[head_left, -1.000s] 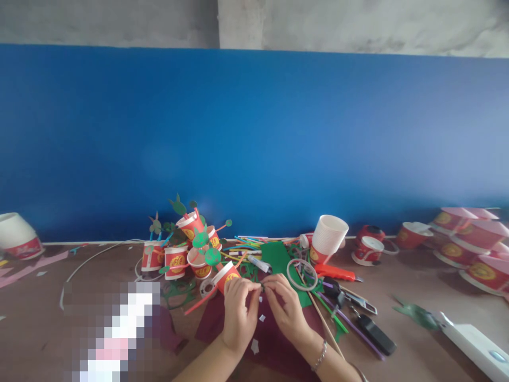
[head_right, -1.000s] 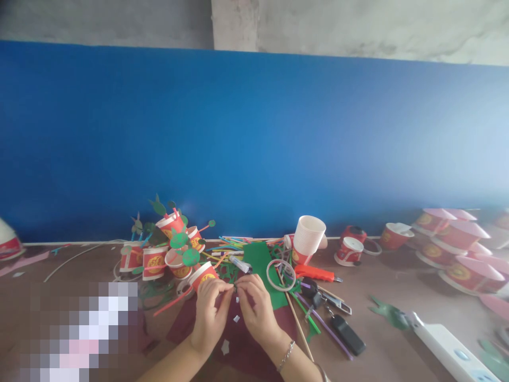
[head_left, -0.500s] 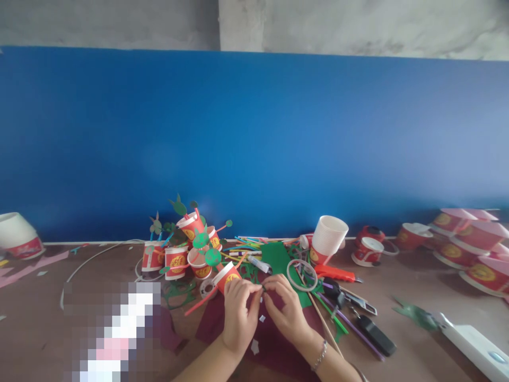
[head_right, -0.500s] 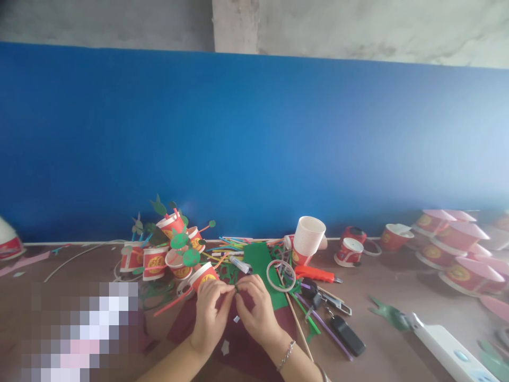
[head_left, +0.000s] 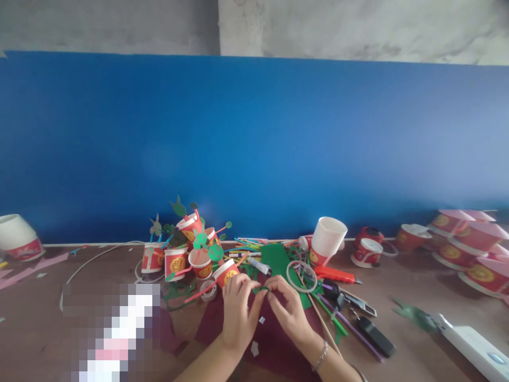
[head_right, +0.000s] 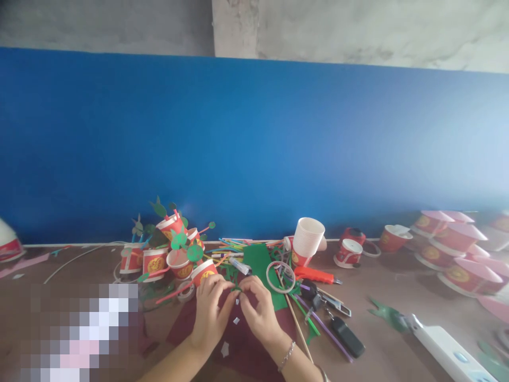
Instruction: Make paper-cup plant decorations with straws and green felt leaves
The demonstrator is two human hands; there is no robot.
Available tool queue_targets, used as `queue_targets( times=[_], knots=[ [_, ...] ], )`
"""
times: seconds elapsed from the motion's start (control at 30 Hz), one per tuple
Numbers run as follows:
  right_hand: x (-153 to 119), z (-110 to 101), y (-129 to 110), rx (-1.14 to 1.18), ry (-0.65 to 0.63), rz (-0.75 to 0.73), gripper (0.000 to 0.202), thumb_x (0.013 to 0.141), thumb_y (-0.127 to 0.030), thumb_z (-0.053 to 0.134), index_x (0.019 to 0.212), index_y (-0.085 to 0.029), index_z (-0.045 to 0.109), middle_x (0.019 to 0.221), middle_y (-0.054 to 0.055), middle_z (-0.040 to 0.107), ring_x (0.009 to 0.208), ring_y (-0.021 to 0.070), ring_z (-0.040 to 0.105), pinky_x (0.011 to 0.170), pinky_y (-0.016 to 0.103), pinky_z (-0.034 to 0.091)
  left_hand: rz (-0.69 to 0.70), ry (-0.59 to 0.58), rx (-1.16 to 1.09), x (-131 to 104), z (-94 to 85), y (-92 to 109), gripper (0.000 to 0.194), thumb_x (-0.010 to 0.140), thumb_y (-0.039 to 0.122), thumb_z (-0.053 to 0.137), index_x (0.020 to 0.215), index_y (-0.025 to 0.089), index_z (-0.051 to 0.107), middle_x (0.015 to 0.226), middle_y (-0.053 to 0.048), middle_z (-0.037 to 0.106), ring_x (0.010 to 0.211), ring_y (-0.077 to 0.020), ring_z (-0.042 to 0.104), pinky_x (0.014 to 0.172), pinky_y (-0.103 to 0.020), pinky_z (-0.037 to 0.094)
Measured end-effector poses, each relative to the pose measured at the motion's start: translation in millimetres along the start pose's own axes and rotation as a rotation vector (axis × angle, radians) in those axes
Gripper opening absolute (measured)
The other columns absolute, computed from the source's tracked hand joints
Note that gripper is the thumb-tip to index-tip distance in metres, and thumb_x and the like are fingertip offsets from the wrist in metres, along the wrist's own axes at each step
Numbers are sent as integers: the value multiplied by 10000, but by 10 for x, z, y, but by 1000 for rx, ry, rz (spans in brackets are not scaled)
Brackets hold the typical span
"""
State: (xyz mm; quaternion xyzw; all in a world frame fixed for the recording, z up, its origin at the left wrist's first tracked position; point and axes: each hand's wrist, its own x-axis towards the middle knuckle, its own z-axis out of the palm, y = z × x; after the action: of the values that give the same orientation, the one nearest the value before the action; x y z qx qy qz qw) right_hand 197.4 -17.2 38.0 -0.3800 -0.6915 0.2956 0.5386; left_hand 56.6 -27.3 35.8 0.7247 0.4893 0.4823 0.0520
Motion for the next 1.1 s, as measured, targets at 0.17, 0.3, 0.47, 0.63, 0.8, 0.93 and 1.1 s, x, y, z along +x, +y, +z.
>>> queue_targets(
  times=[0.17, 0.3, 0.47, 0.63, 0.8, 0.93, 1.1],
  knots=[
    [-31, 21, 17, 58, -61, 41, 161, 871, -287, 469, 750, -191, 513, 766, 28, 532, 729, 164, 512, 684, 277, 454, 52, -103, -88, -33, 4, 17, 196, 908, 176, 357, 780, 184, 504, 764, -40, 553, 759, -181, 525, 710, -324, 402],
    [-52, 49, 2, 136, -94, 144, 203, 889, -349, 448, 763, -195, 490, 717, 4, 486, 668, 142, 463, 617, 246, 440, -20, -149, -276, -86, 72, -8, 212, 932, 202, 313, 802, 189, 479, 685, -15, 511, 633, -139, 502, 605, -250, 400],
    [-35, 37, -20, 144, -64, 190, 242, 876, -398, 464, 738, -200, 485, 673, -12, 453, 631, 135, 436, 576, 230, 421, -94, -179, -370, -103, 85, 4, 259, 940, 221, 284, 721, 202, 420, 635, 8, 446, 594, -125, 465, 572, -229, 380],
    [-25, 24, 32, 162, -43, 205, 244, 884, -391, 457, 734, -199, 474, 675, -16, 450, 638, 134, 442, 593, 234, 421, -103, -246, -413, -101, 64, 22, 192, 919, 224, 345, 743, 197, 417, 658, 10, 446, 623, -125, 474, 592, -228, 387],
    [-45, 47, 98, 74, 0, 181, 185, 890, -340, 465, 777, -195, 492, 691, -7, 495, 629, 133, 477, 578, 235, 434, -108, -207, -409, -97, 88, -5, 177, 892, 218, 386, 722, 192, 426, 649, 12, 446, 612, -122, 468, 577, -220, 387],
    [-47, 35, 97, -186, 119, -27, 47, 853, -235, 521, 872, -200, 546, 810, 41, 569, 751, 175, 541, 688, 303, 463, -197, -154, -403, -92, 119, -22, 178, 886, 221, 393, 717, 188, 439, 615, 28, 429, 544, -102, 435, 523, -197, 366],
    [-31, 13, 54, -353, 26, -190, 108, 847, -166, 529, 849, -219, 623, 817, 59, 614, 765, 198, 549, 715, 358, 454, -180, -151, -364, -80, 123, -27, 174, 871, 191, 401, 705, 185, 451, 615, 28, 447, 554, -101, 448, 530, -188, 373]
  ],
)
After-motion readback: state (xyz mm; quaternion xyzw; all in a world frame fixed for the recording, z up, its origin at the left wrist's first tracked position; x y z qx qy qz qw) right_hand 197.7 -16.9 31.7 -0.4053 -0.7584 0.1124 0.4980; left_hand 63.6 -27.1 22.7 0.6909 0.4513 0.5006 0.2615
